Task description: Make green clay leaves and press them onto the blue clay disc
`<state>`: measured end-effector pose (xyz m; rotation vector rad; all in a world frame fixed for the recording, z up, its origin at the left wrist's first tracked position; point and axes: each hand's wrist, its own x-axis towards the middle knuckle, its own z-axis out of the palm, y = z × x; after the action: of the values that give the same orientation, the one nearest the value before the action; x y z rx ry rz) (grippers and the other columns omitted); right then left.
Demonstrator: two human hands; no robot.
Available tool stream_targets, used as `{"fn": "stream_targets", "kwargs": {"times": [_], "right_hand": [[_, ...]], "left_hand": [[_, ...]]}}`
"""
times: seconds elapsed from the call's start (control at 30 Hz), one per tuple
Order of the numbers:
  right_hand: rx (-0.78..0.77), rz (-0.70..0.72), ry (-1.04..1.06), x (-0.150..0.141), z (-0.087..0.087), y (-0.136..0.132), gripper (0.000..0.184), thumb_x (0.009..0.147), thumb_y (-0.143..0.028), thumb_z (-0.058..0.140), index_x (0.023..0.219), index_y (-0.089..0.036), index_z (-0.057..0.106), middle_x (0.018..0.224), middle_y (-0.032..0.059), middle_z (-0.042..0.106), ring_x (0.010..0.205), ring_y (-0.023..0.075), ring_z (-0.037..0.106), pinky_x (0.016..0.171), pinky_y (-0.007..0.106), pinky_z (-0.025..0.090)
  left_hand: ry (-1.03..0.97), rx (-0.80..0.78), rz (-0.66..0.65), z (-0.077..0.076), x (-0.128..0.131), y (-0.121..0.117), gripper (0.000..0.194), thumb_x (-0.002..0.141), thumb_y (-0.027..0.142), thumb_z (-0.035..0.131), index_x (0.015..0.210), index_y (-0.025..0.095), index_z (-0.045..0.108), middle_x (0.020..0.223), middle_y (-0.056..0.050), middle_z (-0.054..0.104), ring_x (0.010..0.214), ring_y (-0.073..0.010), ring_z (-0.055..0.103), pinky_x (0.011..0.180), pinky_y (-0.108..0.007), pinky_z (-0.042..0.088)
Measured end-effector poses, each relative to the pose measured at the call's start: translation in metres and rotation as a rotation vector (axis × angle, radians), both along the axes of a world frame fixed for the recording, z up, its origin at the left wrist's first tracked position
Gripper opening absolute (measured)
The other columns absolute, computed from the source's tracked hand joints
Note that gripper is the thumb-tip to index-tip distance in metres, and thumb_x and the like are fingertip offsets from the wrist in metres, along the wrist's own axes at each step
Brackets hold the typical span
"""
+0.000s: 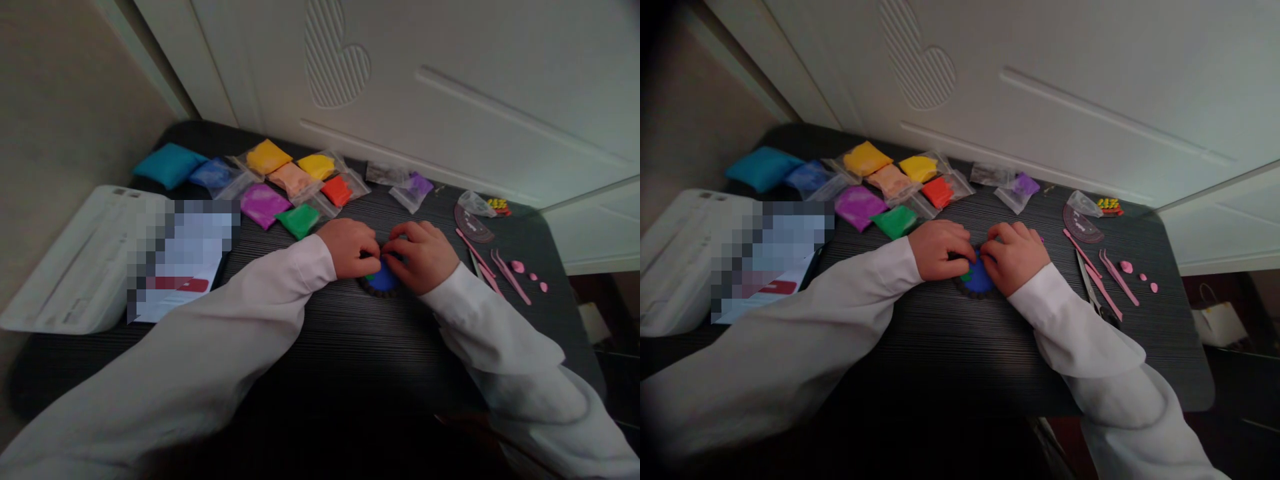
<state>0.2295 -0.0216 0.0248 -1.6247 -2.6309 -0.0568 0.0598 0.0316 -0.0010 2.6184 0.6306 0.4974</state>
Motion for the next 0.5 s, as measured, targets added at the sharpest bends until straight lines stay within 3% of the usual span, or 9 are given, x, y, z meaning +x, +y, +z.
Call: {"fn": "stream_targets", "kwargs": {"times": [0.13,0.37,0.5], "right_hand": [[0.006,0.003,-0.007,-0.004,-0.001,0.000,0.018,0.075,-0.028,0.048,0.079,-0.021,0.063,0.096,0.0055,0.056,0.083,0.0213,0.046,0.071,0.036,0.037],[0.020,0.034,0.274,0.005,0.006,0.001,0.010,0.071,-0.022,0.052,0.072,-0.018,0.061,0.092,0.0074,0.055,0.086,0.0191,0.051,0.077,0.034,0.040],[0.052,0.018,0.297,0.008,0.008,0.001,0.011,0.073,-0.023,0.051,0.076,-0.019,0.061,0.093,0.0074,0.055,0.087,0.0198,0.051,0.078,0.036,0.040]], "left_hand": [[0.007,0.019,0.005,0.001,0.000,-0.001,0.024,0.068,0.031,0.045,0.070,0.022,0.068,0.061,-0.001,0.058,0.064,-0.0154,0.053,0.064,-0.029,0.040],[-0.015,-0.007,-0.001,-0.001,0.000,0.000,0.024,0.068,0.031,0.045,0.070,0.022,0.068,0.062,-0.002,0.058,0.065,-0.0151,0.053,0.065,-0.028,0.041],[-0.060,-0.046,-0.003,-0.002,-0.001,0.001,0.025,0.068,0.028,0.045,0.068,0.021,0.068,0.062,-0.001,0.059,0.065,-0.0140,0.053,0.064,-0.025,0.041]]}}
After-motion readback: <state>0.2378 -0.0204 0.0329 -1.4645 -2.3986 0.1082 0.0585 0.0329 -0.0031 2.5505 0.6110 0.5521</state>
